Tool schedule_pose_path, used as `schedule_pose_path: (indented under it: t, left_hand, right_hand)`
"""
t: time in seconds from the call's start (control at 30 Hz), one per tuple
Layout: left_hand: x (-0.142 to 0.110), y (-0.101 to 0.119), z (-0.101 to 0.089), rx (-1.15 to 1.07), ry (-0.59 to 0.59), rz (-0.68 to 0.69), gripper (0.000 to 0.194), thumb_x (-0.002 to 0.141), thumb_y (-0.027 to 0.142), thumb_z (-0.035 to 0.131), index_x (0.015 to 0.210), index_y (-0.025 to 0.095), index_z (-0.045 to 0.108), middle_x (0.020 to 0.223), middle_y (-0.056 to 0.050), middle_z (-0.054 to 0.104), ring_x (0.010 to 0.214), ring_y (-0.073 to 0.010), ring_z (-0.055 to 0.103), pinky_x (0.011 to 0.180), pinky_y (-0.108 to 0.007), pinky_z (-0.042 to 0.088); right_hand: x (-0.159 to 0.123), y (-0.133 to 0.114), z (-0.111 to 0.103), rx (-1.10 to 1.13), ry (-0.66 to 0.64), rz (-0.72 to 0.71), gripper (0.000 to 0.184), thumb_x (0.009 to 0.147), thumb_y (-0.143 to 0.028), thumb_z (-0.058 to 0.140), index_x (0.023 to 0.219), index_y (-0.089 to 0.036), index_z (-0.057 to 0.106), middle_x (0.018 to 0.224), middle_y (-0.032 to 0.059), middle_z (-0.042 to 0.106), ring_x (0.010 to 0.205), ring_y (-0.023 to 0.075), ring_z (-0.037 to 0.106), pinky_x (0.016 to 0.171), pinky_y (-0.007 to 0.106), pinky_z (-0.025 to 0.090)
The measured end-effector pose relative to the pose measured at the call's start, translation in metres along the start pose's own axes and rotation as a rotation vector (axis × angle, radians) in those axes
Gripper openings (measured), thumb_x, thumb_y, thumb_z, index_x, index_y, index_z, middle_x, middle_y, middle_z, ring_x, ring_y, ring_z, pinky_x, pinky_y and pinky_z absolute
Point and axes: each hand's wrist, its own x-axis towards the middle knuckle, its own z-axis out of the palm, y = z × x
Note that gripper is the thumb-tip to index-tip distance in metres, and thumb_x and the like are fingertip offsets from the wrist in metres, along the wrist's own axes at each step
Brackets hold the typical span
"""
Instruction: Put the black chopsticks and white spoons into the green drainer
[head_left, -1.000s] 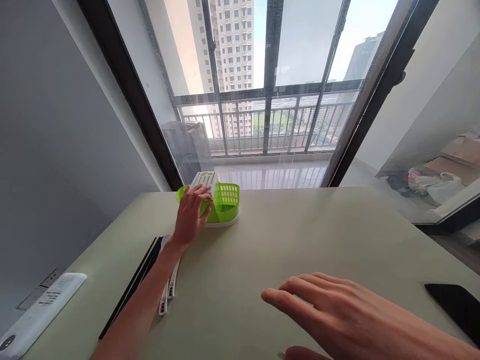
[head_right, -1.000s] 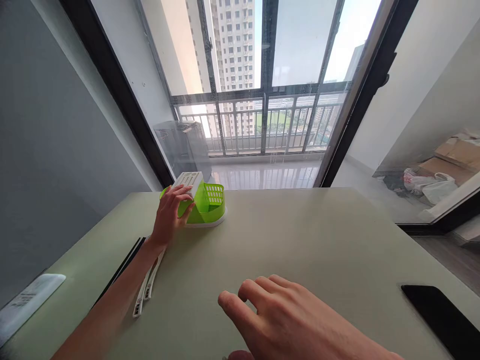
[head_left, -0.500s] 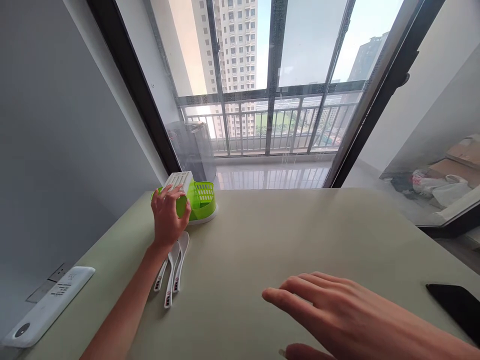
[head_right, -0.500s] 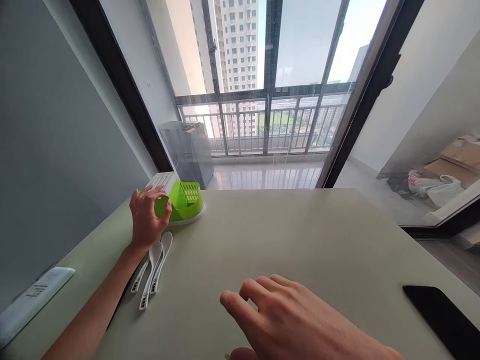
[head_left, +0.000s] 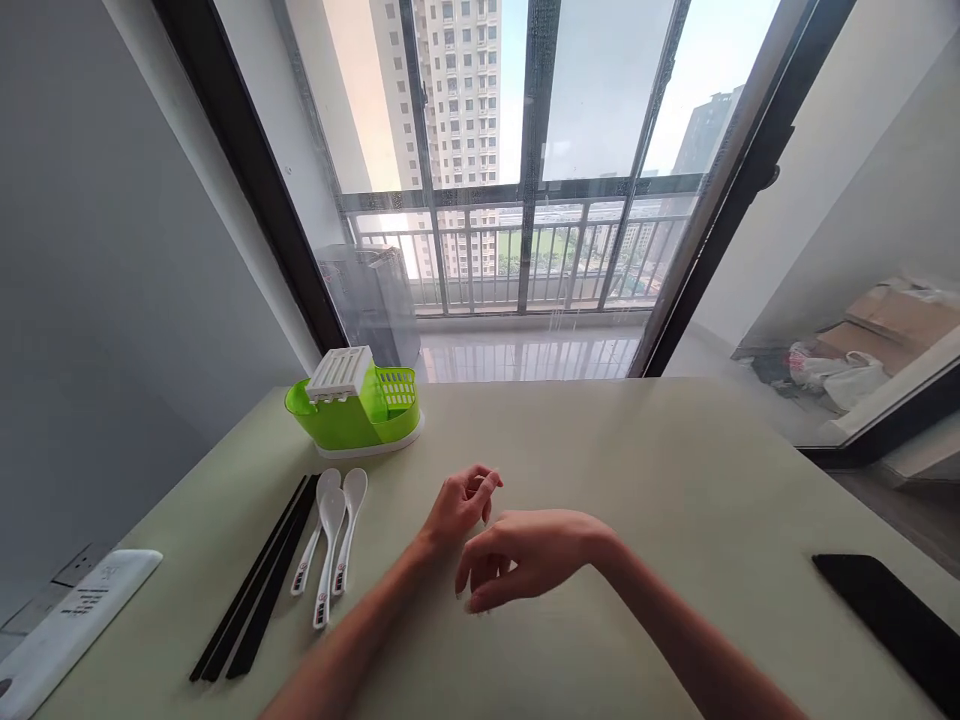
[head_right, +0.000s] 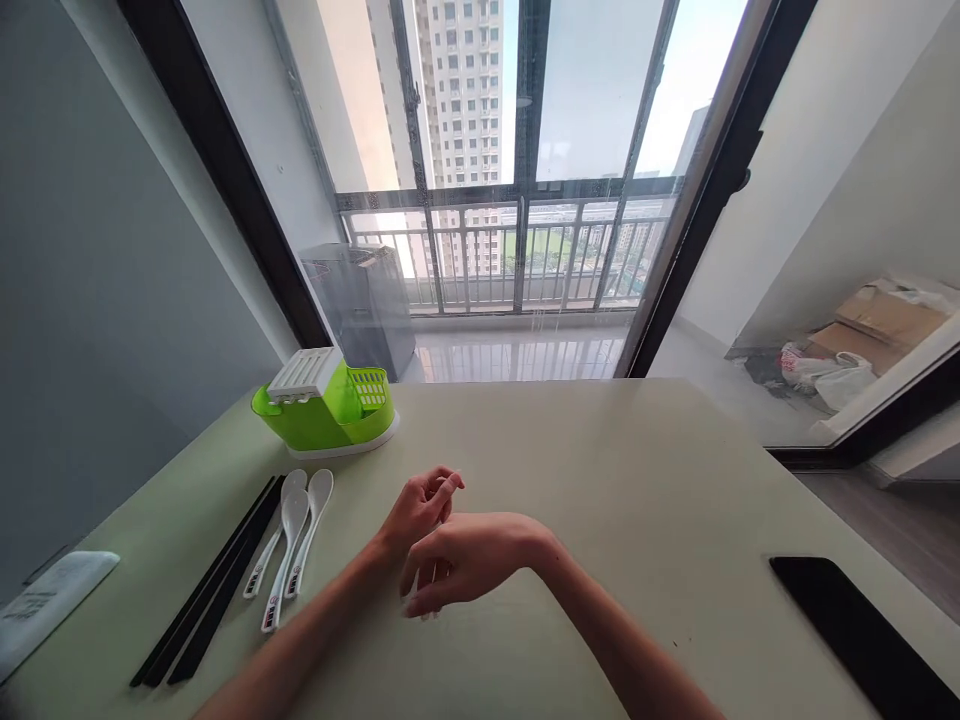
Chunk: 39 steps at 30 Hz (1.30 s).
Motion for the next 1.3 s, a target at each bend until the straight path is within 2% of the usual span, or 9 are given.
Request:
schedule_pose_path:
  t: [0.03,0.1,0.2,0.33,0.4,0.67,0.93,1.1,1.3]
  left_hand:
    - [0.002,-0.003,0.001,-0.047,0.003,-0.025,0.044,0.098,0.059,0.048,0.091,0.018,0.064,0.049,0.008,0.048,0.046,-0.0101,0.041,0.051,-0.022,0.036]
    - [0.003,-0.007,0.002,-0.108,0.003,-0.052,0.047,0.097,0.062,0.049,0.089,0.018,0.063,0.049,0.009,0.044,0.046,-0.0095,0.036,0.049,-0.022,0.033]
    - [0.003,-0.011,0.0,-0.153,0.008,-0.061,0.048,0.095,0.064,0.05,0.089,0.018,0.063,0.052,0.009,0.04,0.048,-0.0093,0.033,0.048,-0.022,0.031]
    - [0.005,-0.016,-0.001,-0.156,0.067,-0.044,0.049,0.095,0.064,0.049,0.087,0.018,0.062,0.055,0.009,0.034,0.05,-0.0096,0.031,0.048,-0.022,0.028]
    - [0.005,-0.017,-0.002,-0.149,0.088,-0.042,0.05,0.096,0.065,0.048,0.087,0.018,0.061,0.056,0.009,0.034,0.051,-0.0098,0.031,0.049,-0.022,0.028]
    - [0.001,-0.012,0.0,-0.065,0.07,-0.058,0.052,0.095,0.067,0.046,0.086,0.019,0.063,0.055,0.008,0.038,0.051,-0.0106,0.034,0.051,-0.023,0.031]
    - [0.0,-0.008,0.003,0.018,0.054,-0.055,0.051,0.096,0.064,0.045,0.084,0.019,0.065,0.058,0.005,0.045,0.055,-0.0124,0.041,0.052,-0.023,0.033]
    - [0.0,-0.005,0.004,0.032,0.058,-0.057,0.05,0.096,0.063,0.045,0.084,0.019,0.066,0.056,0.006,0.042,0.053,-0.0119,0.039,0.051,-0.023,0.033]
    - [-0.001,-0.004,0.003,0.043,0.075,-0.067,0.051,0.095,0.064,0.047,0.082,0.019,0.067,0.055,0.005,0.044,0.054,-0.0125,0.041,0.052,-0.023,0.034]
  right_hand:
    - [0.009,0.015,0.001,0.153,-0.038,-0.034,0.028,0.099,-0.04,0.061,0.112,-0.017,0.071,0.086,0.0041,0.077,0.079,0.0156,0.073,0.07,0.024,0.055]
    - [0.019,0.042,0.005,0.37,-0.022,-0.075,0.037,0.096,-0.049,0.062,0.109,-0.016,0.07,0.082,0.0027,0.074,0.076,0.0143,0.071,0.069,0.024,0.056]
    - [0.025,0.066,0.014,0.505,0.106,-0.095,0.043,0.091,-0.058,0.066,0.099,-0.016,0.071,0.082,0.0016,0.071,0.074,0.0132,0.067,0.07,0.024,0.053]
    - [0.033,0.081,0.026,0.536,0.36,-0.1,0.052,0.087,-0.065,0.067,0.082,-0.014,0.071,0.071,-0.0001,0.066,0.067,0.0122,0.06,0.064,0.024,0.046]
    - [0.039,0.084,0.032,0.541,0.44,-0.09,0.056,0.086,-0.068,0.066,0.075,-0.013,0.068,0.066,-0.001,0.062,0.062,0.0112,0.055,0.06,0.024,0.042]
    - [0.043,0.088,0.047,0.546,0.596,-0.066,0.06,0.087,-0.072,0.062,0.063,-0.017,0.054,0.056,-0.0029,0.056,0.051,0.0081,0.045,0.051,0.023,0.032]
    - [0.042,0.097,0.051,0.549,0.645,-0.068,0.06,0.09,-0.069,0.061,0.058,-0.02,0.046,0.05,-0.0042,0.051,0.047,0.0078,0.04,0.048,0.023,0.029]
    - [0.04,0.095,0.053,0.551,0.659,-0.08,0.06,0.09,-0.067,0.062,0.057,-0.02,0.045,0.05,-0.0048,0.047,0.047,0.0071,0.035,0.047,0.024,0.024]
    - [0.04,0.093,0.051,0.521,0.664,-0.051,0.06,0.09,-0.069,0.061,0.058,-0.019,0.048,0.051,-0.004,0.05,0.048,0.0079,0.039,0.048,0.024,0.027]
